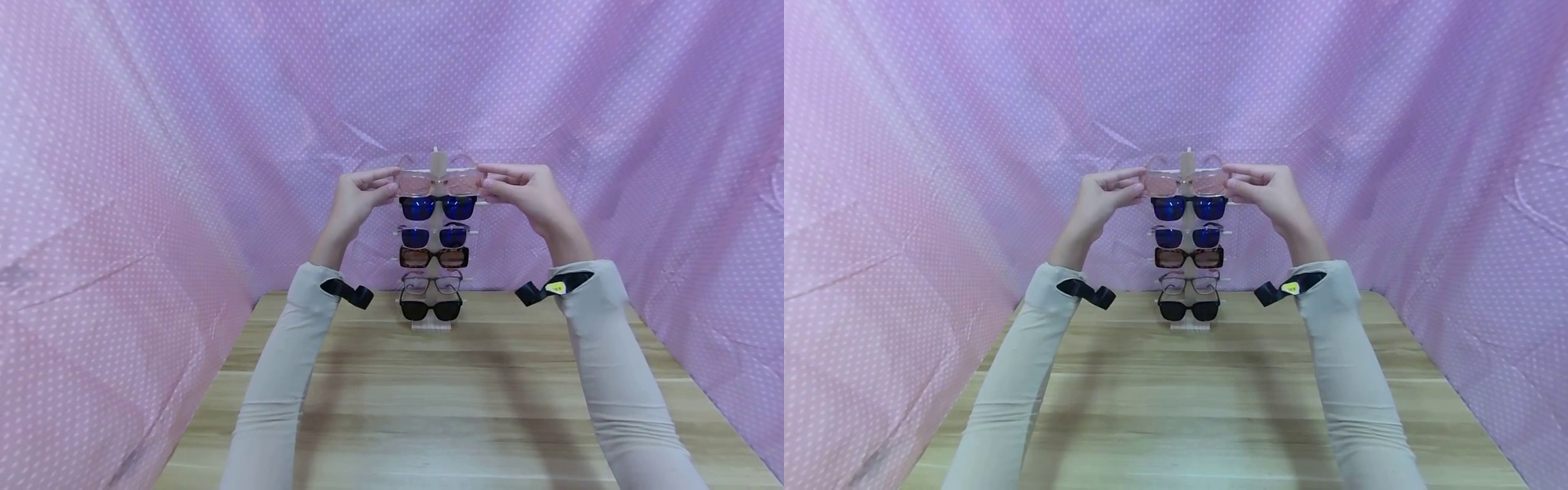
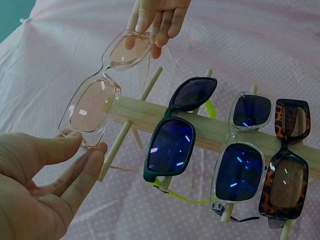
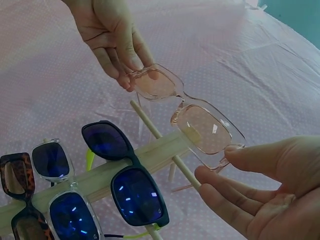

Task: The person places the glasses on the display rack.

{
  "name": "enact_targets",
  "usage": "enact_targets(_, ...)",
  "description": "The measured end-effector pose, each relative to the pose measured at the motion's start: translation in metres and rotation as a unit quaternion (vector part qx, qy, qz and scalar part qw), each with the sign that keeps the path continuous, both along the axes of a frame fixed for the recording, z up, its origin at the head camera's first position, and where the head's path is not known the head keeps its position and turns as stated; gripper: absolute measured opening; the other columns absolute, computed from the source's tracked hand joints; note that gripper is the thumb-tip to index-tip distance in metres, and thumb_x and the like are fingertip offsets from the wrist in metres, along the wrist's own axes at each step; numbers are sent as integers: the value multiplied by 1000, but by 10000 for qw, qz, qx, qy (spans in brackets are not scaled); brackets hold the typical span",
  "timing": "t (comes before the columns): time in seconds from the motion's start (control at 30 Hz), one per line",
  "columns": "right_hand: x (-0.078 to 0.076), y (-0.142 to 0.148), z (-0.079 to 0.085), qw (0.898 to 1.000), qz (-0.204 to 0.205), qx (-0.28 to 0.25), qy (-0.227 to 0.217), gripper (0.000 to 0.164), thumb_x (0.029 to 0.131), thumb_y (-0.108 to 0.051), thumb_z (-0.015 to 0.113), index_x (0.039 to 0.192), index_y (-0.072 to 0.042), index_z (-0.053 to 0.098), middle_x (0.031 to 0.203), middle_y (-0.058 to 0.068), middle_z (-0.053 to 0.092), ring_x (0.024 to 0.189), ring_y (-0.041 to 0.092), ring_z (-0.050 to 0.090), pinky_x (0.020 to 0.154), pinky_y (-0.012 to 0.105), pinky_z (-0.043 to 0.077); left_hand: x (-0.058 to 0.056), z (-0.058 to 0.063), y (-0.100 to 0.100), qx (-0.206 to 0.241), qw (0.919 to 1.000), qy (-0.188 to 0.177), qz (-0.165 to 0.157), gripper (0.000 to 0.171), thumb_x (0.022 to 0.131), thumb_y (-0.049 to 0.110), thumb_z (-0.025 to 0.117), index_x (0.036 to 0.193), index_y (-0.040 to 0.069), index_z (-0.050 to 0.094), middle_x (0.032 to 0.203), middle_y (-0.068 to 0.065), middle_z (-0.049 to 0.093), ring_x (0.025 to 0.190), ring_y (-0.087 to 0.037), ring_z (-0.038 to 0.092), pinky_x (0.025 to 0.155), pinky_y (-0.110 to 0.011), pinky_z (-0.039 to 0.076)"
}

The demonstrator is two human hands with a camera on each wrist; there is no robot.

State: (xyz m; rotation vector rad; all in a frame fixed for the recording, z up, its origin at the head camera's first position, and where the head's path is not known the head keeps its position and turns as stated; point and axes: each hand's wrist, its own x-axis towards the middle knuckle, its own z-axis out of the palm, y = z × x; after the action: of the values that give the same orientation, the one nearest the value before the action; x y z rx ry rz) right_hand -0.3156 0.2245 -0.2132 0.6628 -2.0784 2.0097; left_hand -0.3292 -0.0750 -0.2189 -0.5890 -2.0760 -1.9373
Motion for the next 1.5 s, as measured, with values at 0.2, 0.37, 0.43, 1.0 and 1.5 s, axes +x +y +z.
enact_targets(0.2, -6, -6, -1, 9993, -265, -229, 136, 34, 95, 4, 66, 128, 9, 64, 91, -4, 80, 79, 9, 76, 78, 23, 61, -5, 0, 2, 244, 9996, 42, 167, 32, 92, 0, 73, 124, -3, 70, 110, -24, 74, 79, -8, 73, 84, -29, 62)
enact_targets(0.37, -12, -12, -5, 9972, -575, -354, 311, 35, 95, 4, 66, 128, 13, 62, 83, -5, 79, 73, 7, 75, 75, 20, 60, -9, 0, 6, 467, 9982, 202, 325, 31, 91, -1, 73, 122, -5, 70, 113, -28, 73, 75, -8, 74, 80, -29, 62)
enact_targets(0.43, -14, -15, -7, 9957, -721, -407, 412, 34, 94, 4, 67, 127, 13, 63, 81, -6, 78, 71, 7, 74, 73, 19, 60, -10, -1, 8, 559, 9974, 238, 389, 31, 91, -1, 73, 121, -6, 71, 113, -29, 72, 74, -8, 74, 79, -29, 62)
enact_targets(1.0, -26, -20, -9, 9888, -1174, -632, 673, 30, 93, 3, 69, 121, 12, 67, 79, -8, 77, 67, 6, 74, 69, 18, 60, -23, -2, 11, 1095, 9930, -165, 404, 29, 88, -3, 75, 117, -6, 72, 86, -8, 78, 72, -13, 75, 79, -32, 63)
enact_targets(1.5, -34, -13, -7, 9929, -667, -981, 103, 29, 92, 4, 70, 119, 15, 66, 79, 0, 78, 68, 12, 75, 72, 24, 61, -36, -6, 5, 1222, 9910, -543, -71, 37, 89, -6, 73, 125, -4, 69, 87, -3, 76, 76, -12, 75, 84, -31, 62)
